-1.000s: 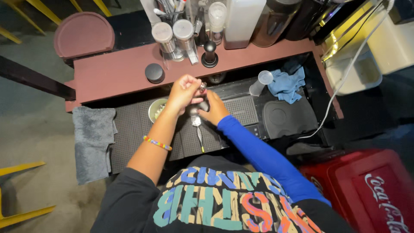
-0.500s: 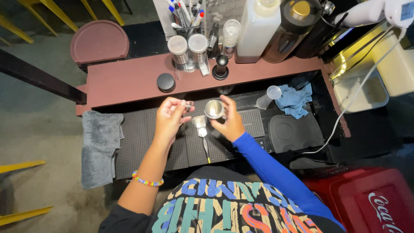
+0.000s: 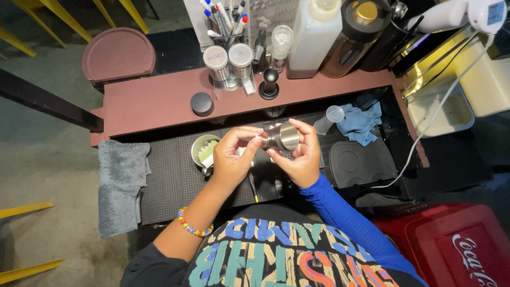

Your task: The person cleans a bar counter using a blue cloth and a brush, wiping the surface and a digital scale. They then organize various items including metal tins, a wooden bowl, and a plastic container with utensils, placing them on the counter and in a storage bin.

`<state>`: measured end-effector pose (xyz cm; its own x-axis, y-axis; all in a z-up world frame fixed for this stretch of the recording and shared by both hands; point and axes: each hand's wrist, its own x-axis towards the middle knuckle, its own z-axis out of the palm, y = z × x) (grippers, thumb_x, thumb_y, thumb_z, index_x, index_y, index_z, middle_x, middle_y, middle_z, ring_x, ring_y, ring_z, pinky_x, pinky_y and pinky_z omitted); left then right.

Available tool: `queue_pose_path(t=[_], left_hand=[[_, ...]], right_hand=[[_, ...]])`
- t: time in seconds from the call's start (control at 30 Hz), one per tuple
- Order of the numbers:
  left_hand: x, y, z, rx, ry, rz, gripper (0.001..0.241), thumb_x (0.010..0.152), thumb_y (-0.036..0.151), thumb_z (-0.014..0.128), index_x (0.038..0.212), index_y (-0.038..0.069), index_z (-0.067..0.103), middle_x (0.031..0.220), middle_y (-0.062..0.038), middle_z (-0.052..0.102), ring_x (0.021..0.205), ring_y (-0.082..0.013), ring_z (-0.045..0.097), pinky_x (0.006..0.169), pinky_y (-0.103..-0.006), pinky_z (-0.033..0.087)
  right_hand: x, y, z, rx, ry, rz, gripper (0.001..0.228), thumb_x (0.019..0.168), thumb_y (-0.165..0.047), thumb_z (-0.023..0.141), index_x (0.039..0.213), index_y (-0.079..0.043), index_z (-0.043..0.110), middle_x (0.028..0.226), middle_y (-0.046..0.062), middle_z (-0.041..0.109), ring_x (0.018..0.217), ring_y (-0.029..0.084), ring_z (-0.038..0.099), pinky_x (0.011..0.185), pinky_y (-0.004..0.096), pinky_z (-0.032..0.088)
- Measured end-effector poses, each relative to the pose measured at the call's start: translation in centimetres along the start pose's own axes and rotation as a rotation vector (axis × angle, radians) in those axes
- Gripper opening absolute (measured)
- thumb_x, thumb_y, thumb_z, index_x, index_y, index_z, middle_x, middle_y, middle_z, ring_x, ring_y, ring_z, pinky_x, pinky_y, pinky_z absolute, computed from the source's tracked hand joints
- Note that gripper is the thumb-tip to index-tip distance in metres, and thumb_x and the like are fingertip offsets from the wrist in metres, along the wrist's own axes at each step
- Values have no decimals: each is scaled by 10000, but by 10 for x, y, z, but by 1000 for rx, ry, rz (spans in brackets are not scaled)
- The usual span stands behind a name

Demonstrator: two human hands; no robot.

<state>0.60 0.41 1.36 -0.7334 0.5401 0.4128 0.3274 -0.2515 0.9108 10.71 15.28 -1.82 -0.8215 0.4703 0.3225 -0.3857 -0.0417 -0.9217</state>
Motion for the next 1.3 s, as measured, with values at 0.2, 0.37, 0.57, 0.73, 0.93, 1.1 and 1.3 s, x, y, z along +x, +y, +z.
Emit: queue_pose_path(t=[0.2,0.37,0.57,0.73,0.93,1.1,1.3], left_hand=[[0,4,4,28,18,70,89,1000,55,700,1059,-2,666,1098,-115,724,1017,-165,719,893,-306,604],[-3,-1,2,13,44,28,95,1004,79,691,1046,6,648,1099,-122,718,974,-142,726,844,-289,625],[14,1,-40,-161,326,101,110,1077,98,621,1107,31,540,1192,-148,682,936,-117,651,848,-287,593],[9,10,-43,-131,302,134,110,1080,71,634,1107,18,541,1187,-148,682,965,-125,647,868,-274,562],[4,22,-28,-91,208,164,102,1071,54,633,1113,12,550,1187,-145,661,1018,-138,663,889,-285,584],[7,35,-24,66,157,236,101,1052,58,654,1094,9,577,1174,-142,661,990,-156,686,861,-303,613],[12,49,-19,281,85,325,110,1010,47,701,1049,17,603,1105,-131,699,960,-189,733,829,-303,623]], right_hand=[[0,-2,1,101,5,25,742,840,137,754,1448,-10,356,1313,185,616,1197,225,671,1014,371,592],[-2,-5,2,10,-10,-43,747,822,138,773,1421,-23,356,1329,183,602,1213,220,651,1035,363,577],[1,-10,-8,-192,29,-187,770,817,115,793,1431,-47,357,1341,158,596,1219,198,645,1054,349,564],[4,-21,-14,-499,45,-361,803,727,61,868,1406,-37,452,1321,147,573,1200,230,634,1065,369,529],[8,-38,-16,-723,-2,-499,773,717,20,889,1379,-45,496,1281,156,631,1173,275,656,1039,358,545],[7,-40,-14,-712,-7,-411,843,734,-15,882,1460,-11,453,1262,156,659,1149,254,683,1024,349,546],[7,-37,-18,-692,-21,-386,856,731,-31,887,1458,-10,435,1286,153,663,1197,252,678,1063,356,537]])
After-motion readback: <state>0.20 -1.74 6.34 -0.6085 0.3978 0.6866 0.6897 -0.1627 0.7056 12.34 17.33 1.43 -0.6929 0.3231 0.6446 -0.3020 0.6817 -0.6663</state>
